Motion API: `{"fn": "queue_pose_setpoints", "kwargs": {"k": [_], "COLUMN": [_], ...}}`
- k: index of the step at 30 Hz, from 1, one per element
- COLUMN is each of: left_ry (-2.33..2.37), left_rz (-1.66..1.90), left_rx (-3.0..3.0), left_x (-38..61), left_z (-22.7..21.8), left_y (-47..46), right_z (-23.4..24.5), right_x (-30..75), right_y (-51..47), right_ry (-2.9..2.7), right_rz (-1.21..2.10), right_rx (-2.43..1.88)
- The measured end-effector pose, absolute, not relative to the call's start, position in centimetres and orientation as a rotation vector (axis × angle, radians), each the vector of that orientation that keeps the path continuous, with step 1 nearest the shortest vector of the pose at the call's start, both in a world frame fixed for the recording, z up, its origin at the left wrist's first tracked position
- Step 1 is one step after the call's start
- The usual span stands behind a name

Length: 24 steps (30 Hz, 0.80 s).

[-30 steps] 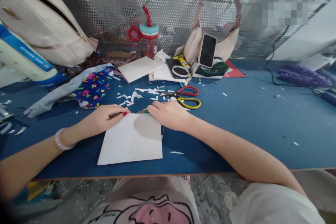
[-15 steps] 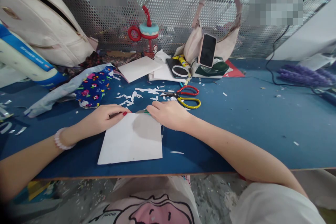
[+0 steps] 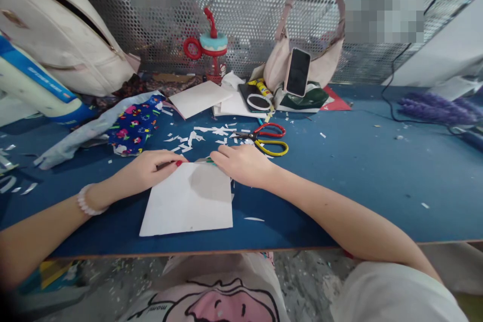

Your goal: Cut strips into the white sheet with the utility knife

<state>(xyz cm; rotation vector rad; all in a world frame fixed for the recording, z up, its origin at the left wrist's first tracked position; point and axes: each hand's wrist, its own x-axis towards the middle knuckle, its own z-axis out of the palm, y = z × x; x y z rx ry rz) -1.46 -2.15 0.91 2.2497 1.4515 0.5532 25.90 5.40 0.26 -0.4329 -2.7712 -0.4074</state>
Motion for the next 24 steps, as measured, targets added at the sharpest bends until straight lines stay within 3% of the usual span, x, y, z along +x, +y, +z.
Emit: {"fn": "queue_pose_setpoints", "kwargs": {"k": [24], "left_ry": [1.454], "left_rz": [0.557], "left_rx": [2.253], "left_x": [-1.57], "left_z": [0.86], "left_y": [-2.09], "right_z": [0.38], "right_x": [25.95], "right_y": [5.46], "right_ry": [-2.774], "right_rz": [-0.397], "right_rx": [-0.432]}}
